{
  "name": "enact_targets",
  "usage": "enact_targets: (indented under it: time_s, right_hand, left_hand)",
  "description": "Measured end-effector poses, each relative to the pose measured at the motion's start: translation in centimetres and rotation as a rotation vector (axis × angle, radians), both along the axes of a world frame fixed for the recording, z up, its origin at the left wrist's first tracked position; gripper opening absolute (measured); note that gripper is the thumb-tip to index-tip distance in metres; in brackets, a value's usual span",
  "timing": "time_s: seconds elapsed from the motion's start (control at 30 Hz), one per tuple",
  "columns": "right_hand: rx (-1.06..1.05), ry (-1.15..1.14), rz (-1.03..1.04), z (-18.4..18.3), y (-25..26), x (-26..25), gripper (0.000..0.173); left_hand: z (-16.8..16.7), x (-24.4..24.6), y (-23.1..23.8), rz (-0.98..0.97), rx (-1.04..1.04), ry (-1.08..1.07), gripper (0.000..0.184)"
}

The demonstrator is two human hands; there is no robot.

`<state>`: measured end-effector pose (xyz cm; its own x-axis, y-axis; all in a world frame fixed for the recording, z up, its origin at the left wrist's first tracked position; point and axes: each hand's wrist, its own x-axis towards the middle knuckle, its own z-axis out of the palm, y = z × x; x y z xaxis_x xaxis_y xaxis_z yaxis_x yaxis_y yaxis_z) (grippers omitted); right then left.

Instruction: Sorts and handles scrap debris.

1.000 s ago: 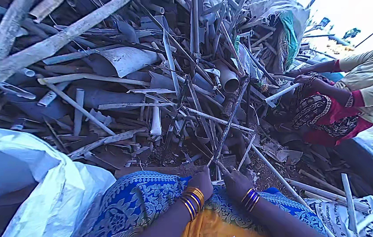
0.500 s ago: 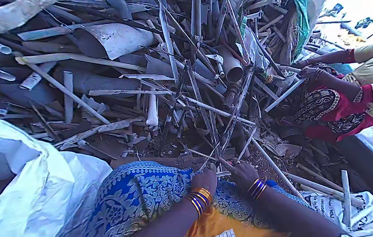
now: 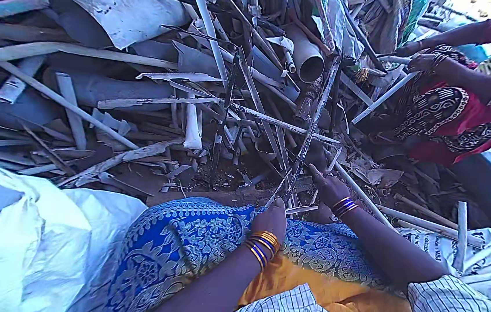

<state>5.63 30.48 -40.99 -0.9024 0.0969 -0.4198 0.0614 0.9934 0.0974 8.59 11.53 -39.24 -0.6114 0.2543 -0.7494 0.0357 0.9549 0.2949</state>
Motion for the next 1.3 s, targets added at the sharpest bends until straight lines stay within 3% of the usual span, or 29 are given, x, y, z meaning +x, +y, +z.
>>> enact_targets:
  time_s: [0.1,0.17,0.3,0.43,0.6,0.73,0.9,1.07,1.2,1.3]
  right_hand:
    - [-0.115,0.014,0.191,-1.3,-2.0,3.5,0.064]
    - [-0.069,0.023,0.246,-1.5,-1.6,2.8,0.067]
    - [-0.018,-0.044,0.005,-1.2,-0.2,-0.3,0.063]
    - [-0.054,-0.113,0.279,-0.6,-1.6,2.1,0.069]
    - [0.001,-0.088,0.043,-0.6,0.3,-0.2,0.068]
    - [-0.065,-0.13,0.297,-0.2,-1.0,2.4,0.076]
    - [0.04,-0.128,0.02,0.3,0.1,-0.3,0.074]
    - [-0.056,-0.13,0.322,-0.2,-0.3,2.0,0.078]
    - [0.046,0.008,-0.052,-0.5,4.3,-3.9,0.071]
    - [0.015,-0.053,0.016,0.5,2.7,-3.7,0.068]
  left_hand:
    - [-0.5,-0.3,-0.1,0.007,0.001,-0.006,0.054]
    - [-0.5,-0.5,-0.3,0.013,-0.004,-0.016,0.055]
    - [-0.4,-0.2,-0.2,0.009,-0.018,-0.018,0.054]
    - [-0.6,-0.6,-0.4,0.028,-0.026,-0.021,0.056]
    - [-0.4,-0.2,-0.3,-0.008,-0.032,0.003,0.053]
    - [-0.5,-0.3,-0.4,0.006,-0.026,-0.002,0.055]
    - [-0.5,0.2,-0.2,-0.007,-0.038,0.007,0.053]
    - [-0.4,0.3,-0.2,-0.016,-0.052,0.017,0.054]
    - [-0.2,0.5,0.0,-0.016,-0.057,0.02,0.052]
    - [-0.3,0.5,0.0,-0.014,-0.058,0.025,0.051]
